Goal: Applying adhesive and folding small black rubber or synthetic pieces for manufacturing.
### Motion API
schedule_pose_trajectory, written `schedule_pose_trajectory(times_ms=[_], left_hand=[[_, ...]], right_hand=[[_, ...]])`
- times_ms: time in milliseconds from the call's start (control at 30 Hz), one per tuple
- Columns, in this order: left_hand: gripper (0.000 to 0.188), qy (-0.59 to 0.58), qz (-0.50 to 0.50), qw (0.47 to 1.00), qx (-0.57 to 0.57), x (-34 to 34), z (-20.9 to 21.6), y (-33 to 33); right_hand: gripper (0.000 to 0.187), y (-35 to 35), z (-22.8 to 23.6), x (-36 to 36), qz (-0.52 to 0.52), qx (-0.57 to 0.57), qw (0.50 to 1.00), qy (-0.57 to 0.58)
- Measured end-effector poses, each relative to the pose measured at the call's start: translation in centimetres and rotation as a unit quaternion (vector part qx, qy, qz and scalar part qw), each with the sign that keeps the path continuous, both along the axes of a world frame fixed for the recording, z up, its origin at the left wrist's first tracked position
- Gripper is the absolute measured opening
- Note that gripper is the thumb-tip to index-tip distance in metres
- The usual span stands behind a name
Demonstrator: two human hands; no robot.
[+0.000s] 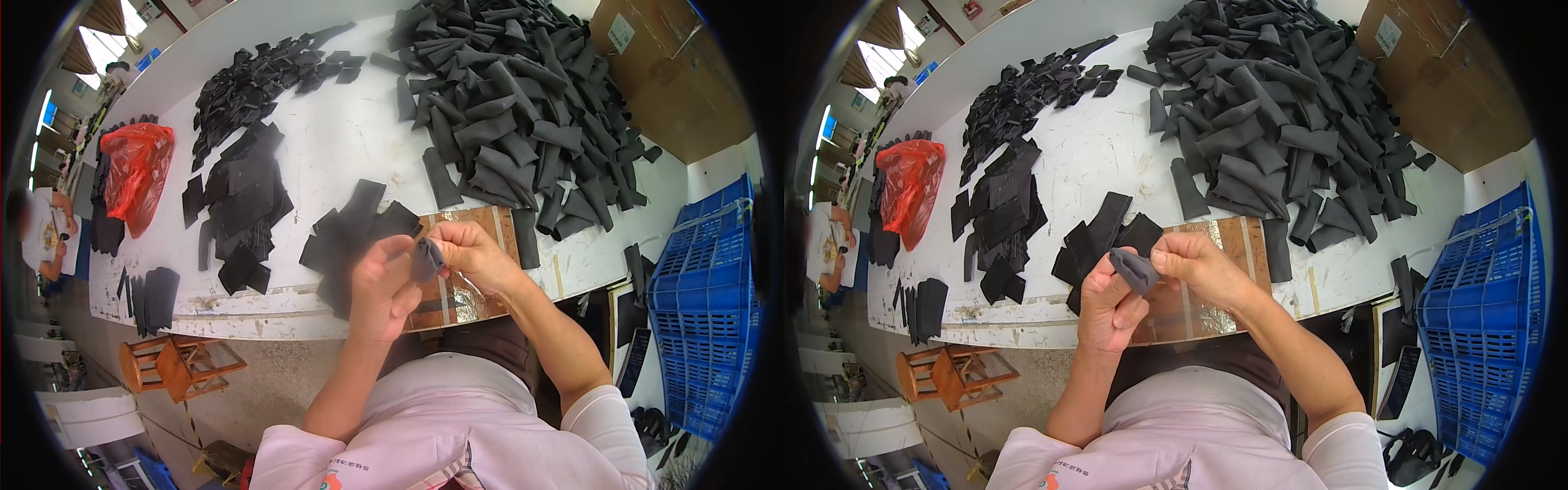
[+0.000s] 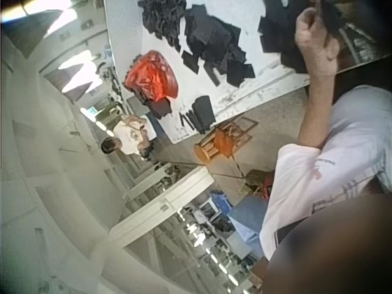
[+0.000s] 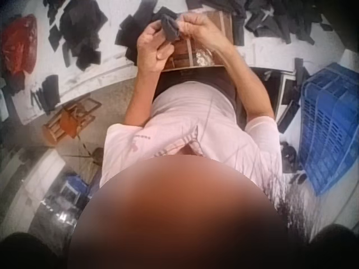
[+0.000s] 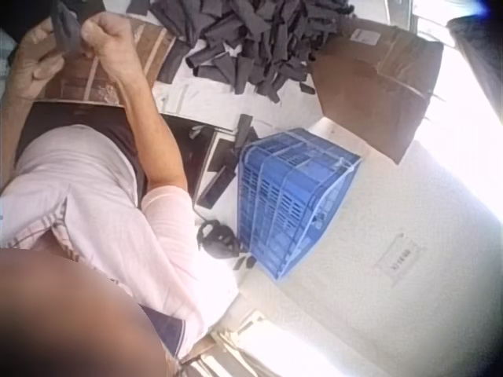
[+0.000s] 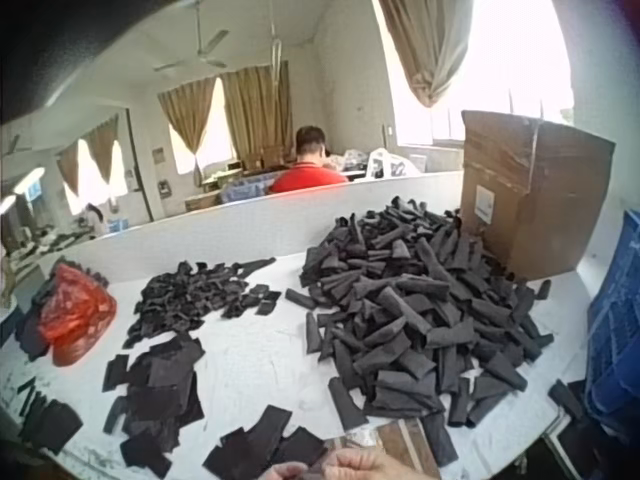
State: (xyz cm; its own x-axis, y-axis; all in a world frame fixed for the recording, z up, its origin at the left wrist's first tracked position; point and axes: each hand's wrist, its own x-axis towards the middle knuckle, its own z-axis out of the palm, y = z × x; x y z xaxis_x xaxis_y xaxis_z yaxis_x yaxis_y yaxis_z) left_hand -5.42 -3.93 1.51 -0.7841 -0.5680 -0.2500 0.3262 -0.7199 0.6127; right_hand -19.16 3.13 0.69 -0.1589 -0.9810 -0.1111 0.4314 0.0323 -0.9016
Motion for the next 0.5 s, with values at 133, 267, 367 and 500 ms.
schedule_pose_trajectory(times_ms=[133,267,367,500], left_hand=[[0.024,0.175,-0.085,0.95,0.244,0.2,-0.2,-1.1],[0.028,0.2,-0.076,0.966,0.146,0.2,0.9,0.1],[0.034,-0.035,-0.002,0.998,-0.046,0.1,0.2,-0.1],[0.036,-0.101,0.195,0.833,-0.508,-1.2,2.4,0.0]], right_hand=[[0.024,0.3,2.3,0.1,-0.021,0.02,1.0,0.012],[0.024,0.2,1.4,-0.2,-0.007,0.0,0.999,0.04],[0.024,0.1,-0.2,-0.5,0.013,0.015,0.998,-0.058],[0.027,0.4,1.0,-0.4,-0.051,0.01,0.996,0.078]])
